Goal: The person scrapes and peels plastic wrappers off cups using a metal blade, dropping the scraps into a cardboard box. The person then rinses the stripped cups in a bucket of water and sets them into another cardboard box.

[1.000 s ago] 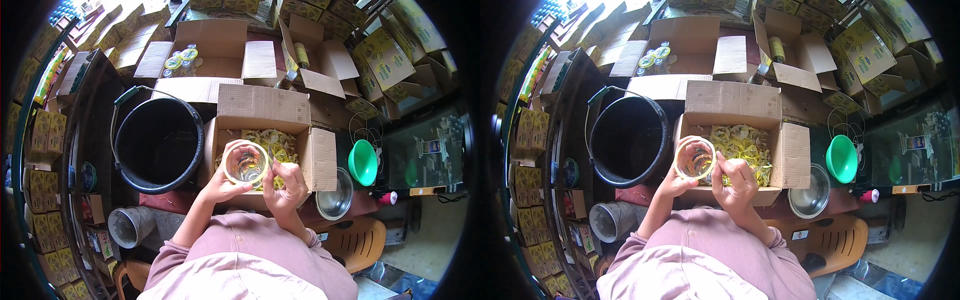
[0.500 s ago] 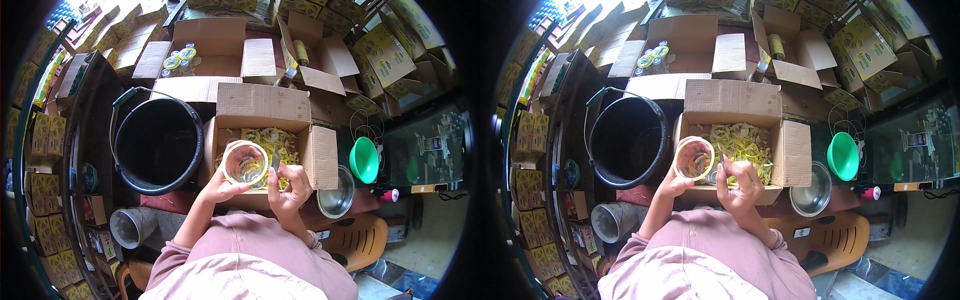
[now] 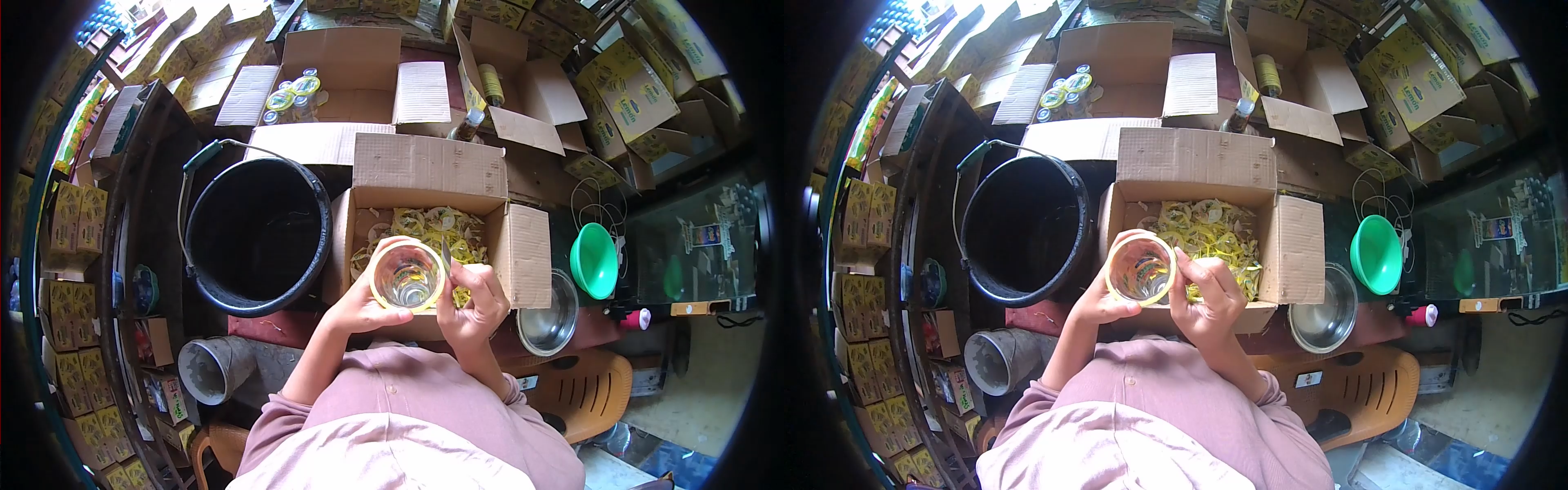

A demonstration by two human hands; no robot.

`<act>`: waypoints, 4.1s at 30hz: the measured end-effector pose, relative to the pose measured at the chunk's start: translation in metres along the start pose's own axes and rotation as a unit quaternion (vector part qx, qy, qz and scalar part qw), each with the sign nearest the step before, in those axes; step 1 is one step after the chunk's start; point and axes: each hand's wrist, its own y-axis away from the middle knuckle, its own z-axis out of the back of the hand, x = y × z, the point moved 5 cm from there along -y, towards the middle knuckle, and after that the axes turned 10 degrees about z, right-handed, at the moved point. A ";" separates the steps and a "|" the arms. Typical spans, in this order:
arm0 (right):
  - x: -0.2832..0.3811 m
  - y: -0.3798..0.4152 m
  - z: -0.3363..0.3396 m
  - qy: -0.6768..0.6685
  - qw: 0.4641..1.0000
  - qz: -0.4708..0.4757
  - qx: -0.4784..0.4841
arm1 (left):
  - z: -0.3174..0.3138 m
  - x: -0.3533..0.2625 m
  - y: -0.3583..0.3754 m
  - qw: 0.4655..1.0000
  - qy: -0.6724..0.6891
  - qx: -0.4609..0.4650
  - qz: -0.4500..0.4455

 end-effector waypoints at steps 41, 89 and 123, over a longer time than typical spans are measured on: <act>0.014 0.010 0.011 -0.010 0.999 -0.033 -0.011 | -0.013 -0.003 0.017 0.997 0.071 0.042 0.001; -0.017 0.018 -0.096 -0.344 0.909 -0.164 0.171 | 0.058 0.000 0.019 0.890 0.415 -0.128 -0.142; -0.043 0.021 -0.108 -0.380 0.864 -0.280 0.174 | 0.141 -0.019 0.134 0.667 -0.243 -0.665 -0.232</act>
